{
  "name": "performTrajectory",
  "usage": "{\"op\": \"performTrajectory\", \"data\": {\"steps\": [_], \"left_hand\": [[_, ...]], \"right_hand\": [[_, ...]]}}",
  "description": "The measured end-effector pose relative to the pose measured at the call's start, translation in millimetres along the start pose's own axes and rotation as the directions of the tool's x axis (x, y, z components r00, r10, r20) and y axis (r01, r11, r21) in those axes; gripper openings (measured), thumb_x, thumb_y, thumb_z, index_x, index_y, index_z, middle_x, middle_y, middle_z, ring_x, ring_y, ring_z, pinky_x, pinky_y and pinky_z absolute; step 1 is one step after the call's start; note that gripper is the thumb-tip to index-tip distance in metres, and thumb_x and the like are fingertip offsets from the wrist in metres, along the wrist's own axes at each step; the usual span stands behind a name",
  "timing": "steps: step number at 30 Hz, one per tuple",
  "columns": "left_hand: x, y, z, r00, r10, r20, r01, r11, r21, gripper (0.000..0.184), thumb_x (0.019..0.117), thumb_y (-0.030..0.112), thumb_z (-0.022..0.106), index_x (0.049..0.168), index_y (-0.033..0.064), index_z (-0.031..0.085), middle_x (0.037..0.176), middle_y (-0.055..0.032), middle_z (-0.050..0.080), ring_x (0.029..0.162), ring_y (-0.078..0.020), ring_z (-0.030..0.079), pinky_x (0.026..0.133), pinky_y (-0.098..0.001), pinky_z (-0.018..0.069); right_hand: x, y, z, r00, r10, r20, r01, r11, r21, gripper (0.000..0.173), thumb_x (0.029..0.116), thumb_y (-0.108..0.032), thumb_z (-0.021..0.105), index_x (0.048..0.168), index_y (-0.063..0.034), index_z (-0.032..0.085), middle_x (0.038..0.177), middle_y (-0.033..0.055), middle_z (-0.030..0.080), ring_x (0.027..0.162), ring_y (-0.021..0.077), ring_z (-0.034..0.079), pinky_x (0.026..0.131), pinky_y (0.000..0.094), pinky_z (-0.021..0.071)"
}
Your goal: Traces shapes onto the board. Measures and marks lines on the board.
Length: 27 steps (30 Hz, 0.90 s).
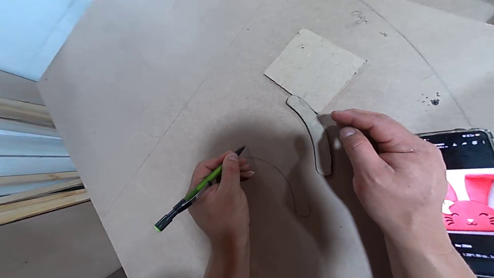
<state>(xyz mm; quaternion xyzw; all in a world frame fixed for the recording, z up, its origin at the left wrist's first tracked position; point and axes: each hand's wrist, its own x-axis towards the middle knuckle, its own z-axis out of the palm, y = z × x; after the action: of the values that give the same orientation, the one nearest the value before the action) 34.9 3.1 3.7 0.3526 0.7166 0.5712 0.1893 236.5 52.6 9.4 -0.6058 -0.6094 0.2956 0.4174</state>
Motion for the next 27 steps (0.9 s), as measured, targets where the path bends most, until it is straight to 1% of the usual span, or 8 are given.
{"op": "performTrajectory", "data": {"steps": [7,12,18,20,22,24,25,27], "left_hand": [[0.2,1.5,1.8,1.0,-0.005,-0.01,0.006,0.999,0.031,0.006,0.1004,0.009,0.065,0.098,0.0035,0.065,0.079,-0.008,0.075,0.066,-0.0194,0.075,0.062,-0.0326,0.0657],[-2.9,2.7,0.6,0.995,0.023,0.092,-0.028,0.998,0.052,0.004,0.0971,0.009,0.069,0.095,0.0056,0.069,0.079,-0.0071,0.075,0.066,-0.0193,0.074,0.059,-0.0324,0.0653],[0.1,0.7,0.5,1.0,-0.001,0.003,0.001,1.0,0.013,0.005,0.0991,0.008,0.066,0.099,0.0029,0.066,0.08,-0.009,0.075,0.064,-0.02,0.074,0.06,-0.0329,0.0651],[-0.1,1.5,1.1,1.0,-0.003,0.006,0.002,1.0,0.025,0.005,0.0987,0.009,0.067,0.098,0.0033,0.067,0.08,-0.0086,0.075,0.065,-0.0199,0.074,0.06,-0.0331,0.0652],[-1.8,1.9,0.1,0.995,0.033,0.091,-0.037,0.998,0.046,0.005,0.0981,0.01,0.067,0.097,0.005,0.068,0.081,-0.0073,0.075,0.066,-0.0193,0.074,0.06,-0.0327,0.0652],[-3.4,0.9,-2.5,0.967,0.102,0.234,-0.117,0.992,0.052,0.006,0.0973,0.013,0.068,0.099,0.0077,0.07,0.083,-0.0051,0.075,0.067,-0.0185,0.074,0.059,-0.0315,0.0652],[-3.7,0.1,-3.3,0.952,0.126,0.28,-0.142,0.989,0.038,0.008,0.0967,0.014,0.068,0.101,0.0081,0.071,0.084,-0.0051,0.074,0.067,-0.0187,0.073,0.058,-0.0314,0.0648],[-3.4,-0.3,-4.1,0.947,0.133,0.292,-0.142,0.99,0.009,0.008,0.0961,0.013,0.069,0.101,0.0074,0.072,0.084,-0.0063,0.074,0.067,-0.0196,0.073,0.058,-0.032,0.065]], "right_hand": [[-0.1,0.3,0.3,1.0,-0.002,-0.003,0.002,1.0,0.013,0.028,0.1033,-0.023,0.053,0.117,-0.0232,0.077,0.118,-0.0109,0.072,0.099,-0.0033,0.067,0.077,0.0174,0.0563],[0.3,-0.2,0.0,1.0,-0.004,0.0,0.004,1.0,0.005,0.028,0.103,-0.023,0.053,0.117,-0.0238,0.077,0.119,-0.011,0.072,0.1,-0.0032,0.066,0.077,0.0177,0.0562],[0.0,0.4,0.5,1.0,-0.012,-0.004,0.012,1.0,0.007,0.028,0.1028,-0.022,0.053,0.117,-0.0228,0.077,0.118,-0.0105,0.072,0.1,-0.0031,0.067,0.077,0.0174,0.0561],[0.0,0.5,0.5,1.0,-0.011,-0.004,0.011,1.0,0.014,0.027,0.1028,-0.022,0.053,0.117,-0.0222,0.077,0.118,-0.0102,0.072,0.099,-0.0028,0.067,0.077,0.0172,0.0563],[-0.1,0.3,0.5,1.0,-0.008,-0.002,0.008,1.0,0.014,0.027,0.1031,-0.022,0.053,0.117,-0.0226,0.077,0.119,-0.0104,0.072,0.099,-0.0027,0.067,0.077,0.0174,0.0563],[-0.3,0.3,0.6,1.0,-0.009,-0.001,0.009,1.0,0.018,0.027,0.1034,-0.023,0.054,0.117,-0.0223,0.077,0.119,-0.0099,0.072,0.101,-0.0022,0.067,0.079,0.018,0.0567],[-0.2,0.2,0.5,1.0,-0.009,0.0,0.009,1.0,0.018,0.027,0.1034,-0.023,0.054,0.117,-0.0224,0.077,0.119,-0.01,0.072,0.101,-0.0024,0.067,0.079,0.018,0.0568],[-0.2,0.0,0.3,1.0,-0.012,0.0,0.012,1.0,0.017,0.027,0.1032,-0.023,0.054,0.117,-0.0222,0.077,0.119,-0.0099,0.072,0.1,-0.0026,0.067,0.077,0.0175,0.0564]]}}
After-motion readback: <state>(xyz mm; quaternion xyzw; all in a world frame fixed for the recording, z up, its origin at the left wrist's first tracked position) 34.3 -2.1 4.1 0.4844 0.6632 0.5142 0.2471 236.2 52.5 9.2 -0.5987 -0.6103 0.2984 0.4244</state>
